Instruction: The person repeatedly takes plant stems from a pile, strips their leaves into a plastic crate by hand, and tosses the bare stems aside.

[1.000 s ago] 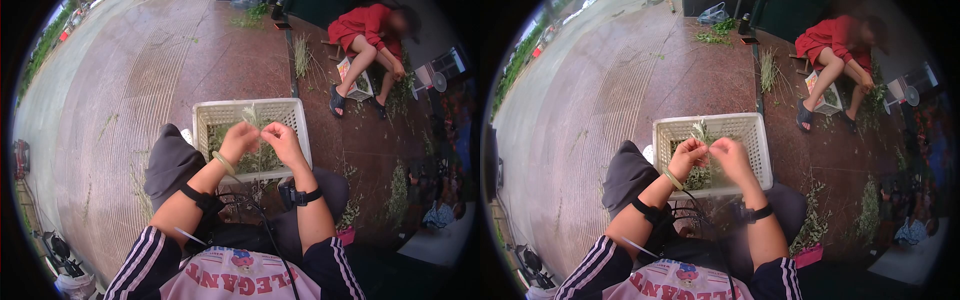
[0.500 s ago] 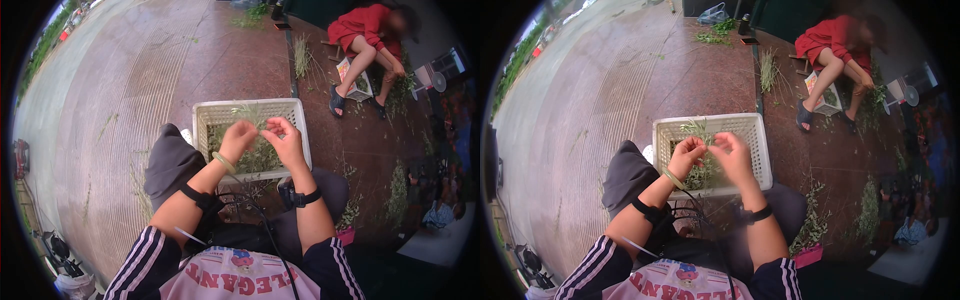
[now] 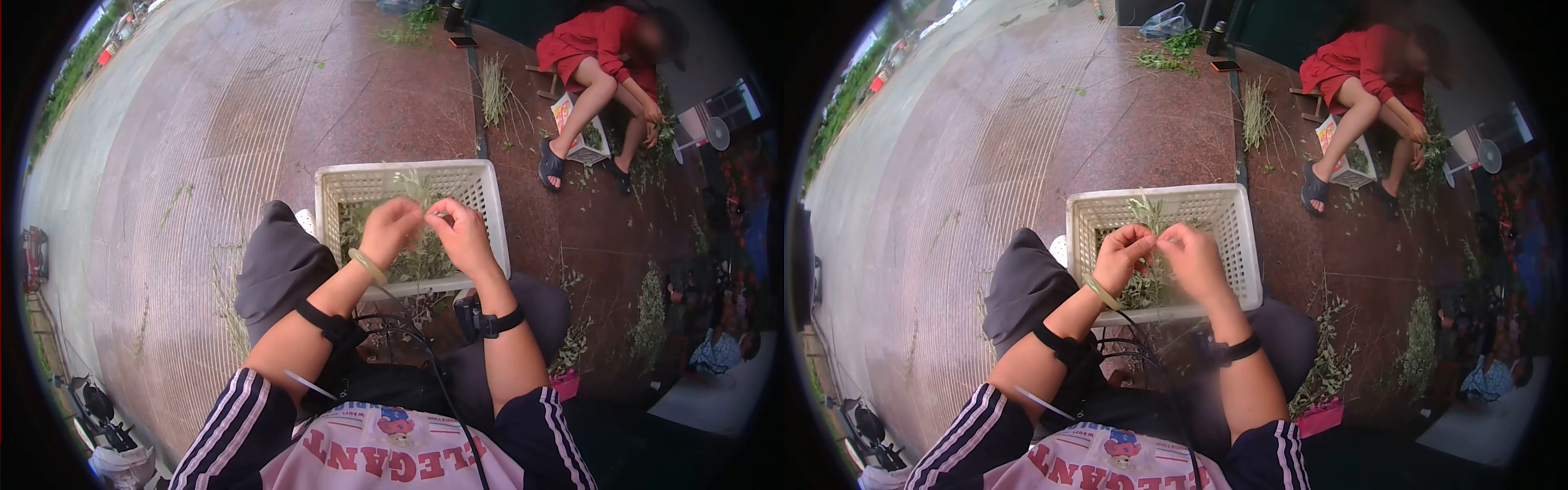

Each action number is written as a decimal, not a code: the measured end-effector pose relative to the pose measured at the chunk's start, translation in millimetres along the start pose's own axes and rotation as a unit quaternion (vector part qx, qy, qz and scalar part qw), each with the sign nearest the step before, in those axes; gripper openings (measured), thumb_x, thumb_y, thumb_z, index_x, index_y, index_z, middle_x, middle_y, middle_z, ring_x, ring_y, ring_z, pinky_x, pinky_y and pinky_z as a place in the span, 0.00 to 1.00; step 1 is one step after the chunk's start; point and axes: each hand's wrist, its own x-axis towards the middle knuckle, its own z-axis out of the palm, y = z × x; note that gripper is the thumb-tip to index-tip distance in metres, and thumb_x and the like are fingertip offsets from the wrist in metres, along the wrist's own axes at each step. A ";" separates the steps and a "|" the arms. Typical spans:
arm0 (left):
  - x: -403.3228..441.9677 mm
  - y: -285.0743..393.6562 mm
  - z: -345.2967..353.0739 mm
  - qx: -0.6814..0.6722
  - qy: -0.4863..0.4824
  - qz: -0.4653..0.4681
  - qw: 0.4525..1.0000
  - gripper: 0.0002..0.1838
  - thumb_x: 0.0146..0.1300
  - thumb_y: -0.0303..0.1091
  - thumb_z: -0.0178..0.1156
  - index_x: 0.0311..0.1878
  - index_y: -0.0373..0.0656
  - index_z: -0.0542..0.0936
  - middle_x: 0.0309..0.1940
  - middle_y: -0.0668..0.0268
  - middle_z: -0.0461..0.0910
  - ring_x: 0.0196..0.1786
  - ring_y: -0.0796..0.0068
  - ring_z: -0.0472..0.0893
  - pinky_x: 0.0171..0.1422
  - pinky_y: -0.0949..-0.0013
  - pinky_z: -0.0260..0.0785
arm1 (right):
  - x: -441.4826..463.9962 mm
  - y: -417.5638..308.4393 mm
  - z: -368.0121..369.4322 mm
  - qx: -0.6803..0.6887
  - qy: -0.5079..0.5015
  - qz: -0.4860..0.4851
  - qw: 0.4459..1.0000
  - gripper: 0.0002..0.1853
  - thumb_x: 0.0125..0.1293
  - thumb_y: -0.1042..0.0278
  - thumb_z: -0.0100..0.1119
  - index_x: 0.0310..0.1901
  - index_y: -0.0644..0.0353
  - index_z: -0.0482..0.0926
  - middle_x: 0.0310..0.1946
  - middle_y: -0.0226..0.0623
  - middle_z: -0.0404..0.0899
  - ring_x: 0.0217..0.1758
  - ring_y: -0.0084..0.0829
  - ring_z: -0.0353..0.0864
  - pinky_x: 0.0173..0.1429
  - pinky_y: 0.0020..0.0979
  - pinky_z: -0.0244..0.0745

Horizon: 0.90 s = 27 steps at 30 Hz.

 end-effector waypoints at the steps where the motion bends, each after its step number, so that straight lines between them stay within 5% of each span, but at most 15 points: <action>1: 1.5 0.1 -1.1 -0.008 0.025 0.006 1.000 0.05 0.61 0.33 0.55 0.34 0.42 0.73 0.26 0.72 0.74 0.26 0.84 0.73 0.26 0.79 0.66 | -0.9 4.0 0.7 -0.044 -0.016 -0.028 0.999 0.07 0.55 0.70 0.57 0.32 0.64 0.77 0.22 0.39 0.77 0.25 0.28 0.75 0.32 0.28 0.68; 3: 4.4 0.9 -5.2 -0.024 0.056 0.021 0.998 0.05 0.61 0.33 0.55 0.35 0.42 0.73 0.26 0.72 0.74 0.25 0.83 0.73 0.26 0.79 0.66 | -3.5 15.6 2.9 -0.132 -0.047 -0.084 0.987 0.06 0.55 0.71 0.58 0.33 0.63 0.77 0.22 0.36 0.76 0.24 0.22 0.73 0.30 0.26 0.67; 6: 6.4 0.7 -7.4 -0.030 0.070 0.043 0.996 0.05 0.59 0.31 0.55 0.35 0.40 0.73 0.24 0.71 0.73 0.24 0.83 0.71 0.26 0.79 0.64 | -3.8 7.8 -1.8 -0.122 -0.064 0.075 0.988 0.08 0.55 0.68 0.58 0.34 0.64 0.77 0.28 0.43 0.79 0.32 0.34 0.78 0.39 0.31 0.72; 9: 7.1 -9.1 -4.8 0.031 0.019 0.039 0.999 0.06 0.59 0.31 0.56 0.33 0.39 0.73 0.22 0.72 0.72 0.23 0.85 0.69 0.25 0.79 0.62 | 0.1 6.4 1.2 0.046 0.024 0.040 0.998 0.09 0.54 0.68 0.59 0.35 0.64 0.77 0.33 0.42 0.79 0.35 0.32 0.78 0.40 0.31 0.71; 12: 4.7 -12.8 -4.1 0.063 -0.029 0.033 0.997 0.05 0.61 0.32 0.55 0.34 0.42 0.74 0.25 0.73 0.74 0.26 0.86 0.72 0.27 0.81 0.65 | 2.2 7.9 1.6 0.121 0.004 0.058 0.991 0.11 0.54 0.68 0.59 0.37 0.63 0.76 0.35 0.41 0.79 0.36 0.31 0.78 0.40 0.31 0.71; 15: 2.5 -9.0 0.5 0.053 -0.017 0.027 0.998 0.05 0.61 0.32 0.56 0.34 0.42 0.74 0.25 0.73 0.74 0.25 0.86 0.72 0.27 0.81 0.65 | 2.3 9.1 0.4 0.038 0.013 -0.015 0.999 0.10 0.55 0.69 0.58 0.38 0.63 0.75 0.31 0.40 0.78 0.34 0.32 0.77 0.39 0.31 0.70; 21: 7.4 -5.7 -4.3 0.011 0.075 0.047 0.996 0.07 0.58 0.32 0.57 0.33 0.38 0.75 0.22 0.72 0.73 0.22 0.84 0.70 0.25 0.79 0.62 | 0.2 13.5 1.3 -0.097 -0.011 -0.002 0.995 0.09 0.54 0.71 0.58 0.38 0.63 0.76 0.31 0.39 0.76 0.33 0.36 0.76 0.38 0.31 0.70; 27: 6.8 -13.0 -2.7 0.094 0.056 0.053 0.993 0.07 0.57 0.33 0.57 0.32 0.38 0.76 0.21 0.71 0.74 0.24 0.85 0.71 0.27 0.78 0.63 | 2.2 4.1 1.8 0.066 0.085 0.006 0.994 0.11 0.51 0.70 0.62 0.37 0.62 0.77 0.30 0.37 0.77 0.31 0.31 0.76 0.37 0.29 0.71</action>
